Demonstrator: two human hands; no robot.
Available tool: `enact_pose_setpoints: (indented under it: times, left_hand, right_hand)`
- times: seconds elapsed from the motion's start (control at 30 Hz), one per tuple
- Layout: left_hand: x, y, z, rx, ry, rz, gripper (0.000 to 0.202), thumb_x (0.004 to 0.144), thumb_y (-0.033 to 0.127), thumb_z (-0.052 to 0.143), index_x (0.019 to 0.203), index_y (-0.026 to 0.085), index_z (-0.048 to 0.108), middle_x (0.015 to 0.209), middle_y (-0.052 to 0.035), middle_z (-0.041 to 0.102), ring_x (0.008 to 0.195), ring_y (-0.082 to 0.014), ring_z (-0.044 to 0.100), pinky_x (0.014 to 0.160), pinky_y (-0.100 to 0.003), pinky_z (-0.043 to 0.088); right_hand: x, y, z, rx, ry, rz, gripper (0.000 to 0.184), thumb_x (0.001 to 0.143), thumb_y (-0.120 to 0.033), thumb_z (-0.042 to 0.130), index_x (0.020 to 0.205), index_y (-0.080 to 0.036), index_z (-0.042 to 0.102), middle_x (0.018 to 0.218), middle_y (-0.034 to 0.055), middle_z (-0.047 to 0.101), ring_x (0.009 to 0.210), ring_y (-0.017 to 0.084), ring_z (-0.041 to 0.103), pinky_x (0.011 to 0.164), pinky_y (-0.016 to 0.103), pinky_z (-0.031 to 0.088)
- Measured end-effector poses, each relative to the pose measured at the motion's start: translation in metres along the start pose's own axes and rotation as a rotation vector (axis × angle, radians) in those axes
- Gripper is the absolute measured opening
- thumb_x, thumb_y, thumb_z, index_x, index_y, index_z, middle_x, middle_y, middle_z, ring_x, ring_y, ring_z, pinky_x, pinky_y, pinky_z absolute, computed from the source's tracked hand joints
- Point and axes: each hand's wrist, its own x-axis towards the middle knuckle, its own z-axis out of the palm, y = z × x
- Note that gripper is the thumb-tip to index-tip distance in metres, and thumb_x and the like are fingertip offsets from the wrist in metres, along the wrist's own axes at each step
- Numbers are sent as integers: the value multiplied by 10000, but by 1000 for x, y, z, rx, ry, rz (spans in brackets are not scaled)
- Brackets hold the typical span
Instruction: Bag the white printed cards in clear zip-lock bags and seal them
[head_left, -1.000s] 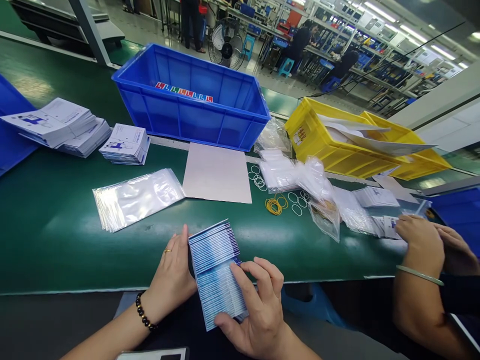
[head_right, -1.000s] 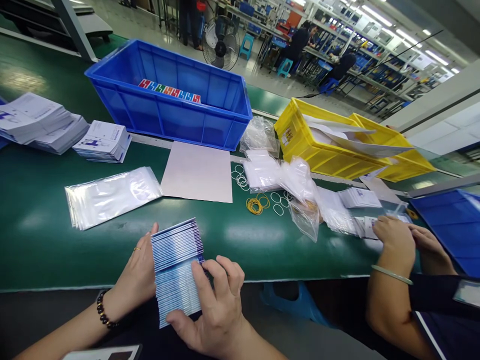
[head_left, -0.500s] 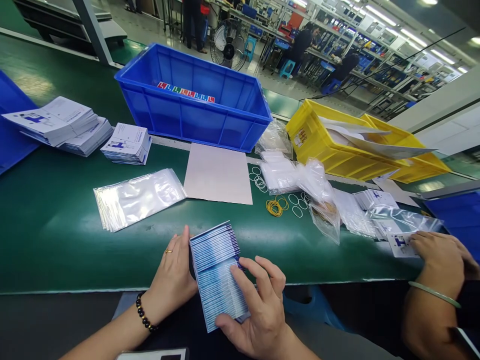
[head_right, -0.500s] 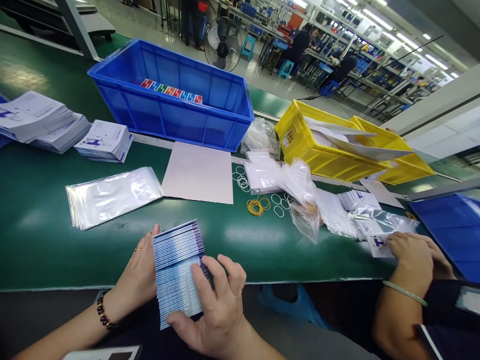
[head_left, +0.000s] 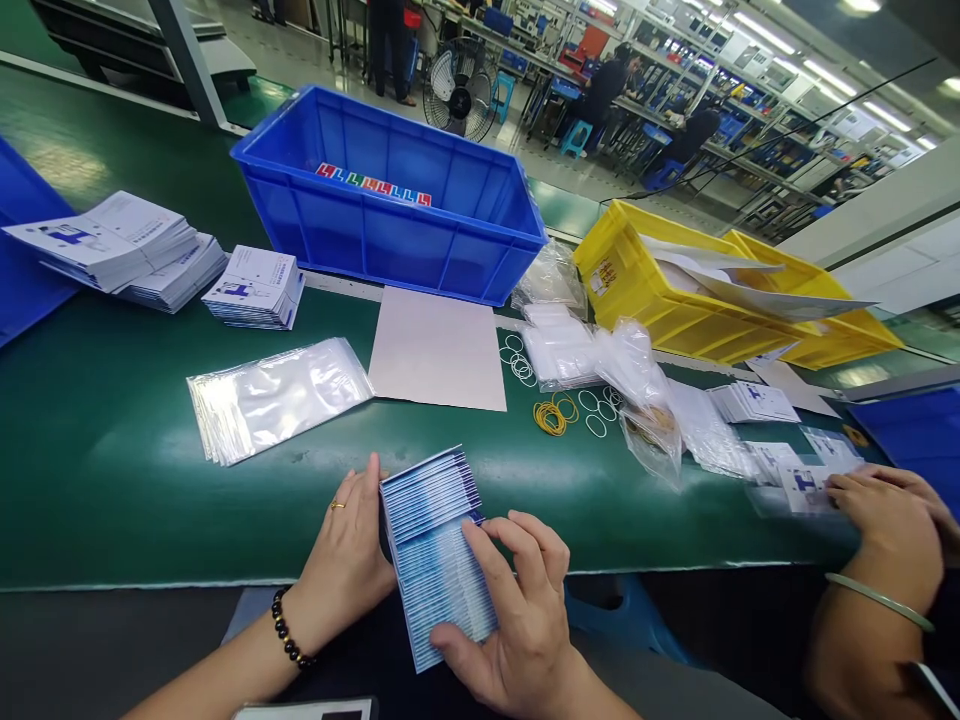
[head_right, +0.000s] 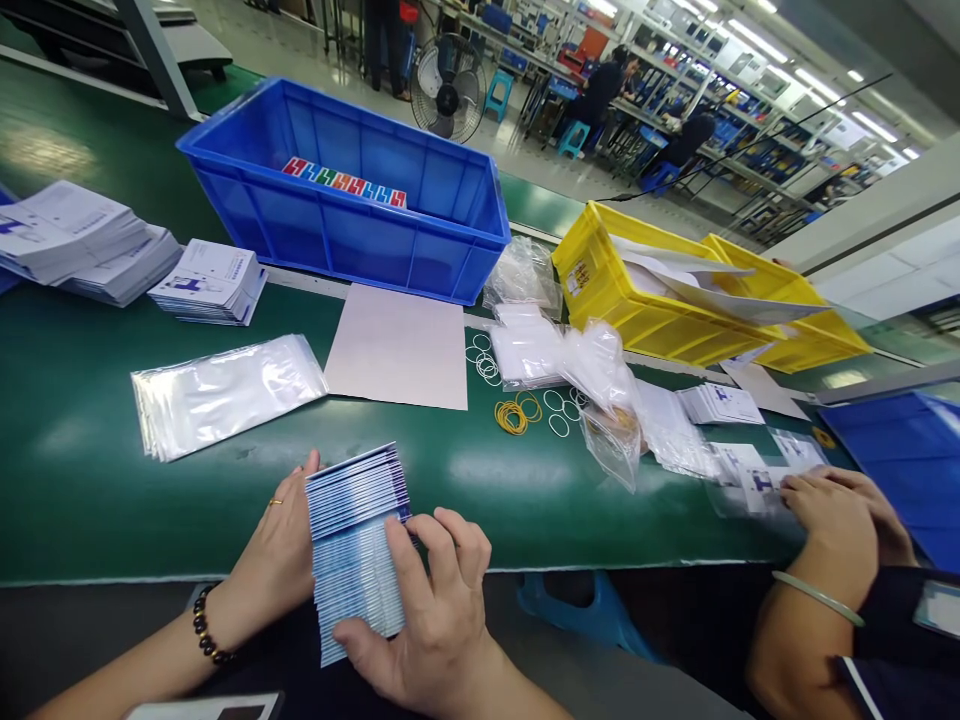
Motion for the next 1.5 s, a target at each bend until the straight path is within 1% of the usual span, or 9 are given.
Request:
enact_pose_setpoints:
  times: [0.23,0.47,0.63,0.7,0.9,1.03,1.2,1.37,1.5]
  left_hand:
    - [1,0,-1,36,-5,15,1002,718,570,525,1403,79,-18,1291,-250,428,1214,-411,378,948,-569,355]
    - [1,1,-2,39,16,23,967,721,540,537,1401,72,32,1290,-247,438,1200,-394,403,945,-561,367]
    - [0,0,-1,44,20,30,965,727,536,529,1402,63,25,1300,-255,425,1206,-401,391,933,-571,371]
    - [-1,0,0,55,18,35,972,733,536,524,1403,56,10,1290,-261,429,1205,-406,389,932,-571,373]
    - [1,2,-2,78,14,30,993,741,546,506,1404,68,-57,1252,-248,460,1174,-401,424,936,-564,376]
    - [1,2,-3,68,3,22,1009,738,543,509,1400,58,-79,1212,-239,492,1164,-394,435,936,-554,383]
    - [1,1,-2,77,-4,43,999,746,544,502,1399,46,-67,1243,-259,463,1168,-395,432,935,-558,380]
    - [1,2,-1,80,18,43,985,751,500,515,1400,60,-81,1240,-248,469,1153,-378,452,934,-547,385]
    - [2,2,-2,78,19,42,992,744,481,532,1398,53,-78,1221,-245,485,1145,-379,456,925,-546,392]
  right_hand:
    - [0,1,1,3,-16,-4,533,804,-567,415,1053,-113,538,1125,167,514,1035,324,443,823,462,364]
    - [0,1,-1,-24,-23,6,561,784,-595,426,1074,-132,555,1031,139,549,1022,321,444,815,457,367]
    - [3,3,-1,-35,-73,1,698,763,-642,416,1175,-86,508,1006,147,509,1005,319,437,822,454,362]
    - [4,3,-1,-33,-75,2,717,758,-653,413,1190,-87,499,998,143,495,996,315,435,822,452,361]
    - [6,1,-3,-26,-81,7,641,770,-614,434,1136,-96,528,1011,142,494,1004,313,433,825,449,366]
    - [7,2,-3,-27,-81,9,624,761,-622,439,1097,-105,536,1070,156,497,1026,323,430,831,461,367]
    - [8,3,-3,-45,-90,-13,626,764,-632,425,1094,-109,524,1136,171,510,1046,335,427,834,469,352]
    - [9,4,-5,-47,-100,-21,619,762,-631,430,1076,-107,531,1076,161,548,1043,340,430,838,472,340]
    - [9,5,-5,-43,-108,-26,666,756,-635,432,1129,-88,509,1026,154,548,1032,335,432,840,462,338]
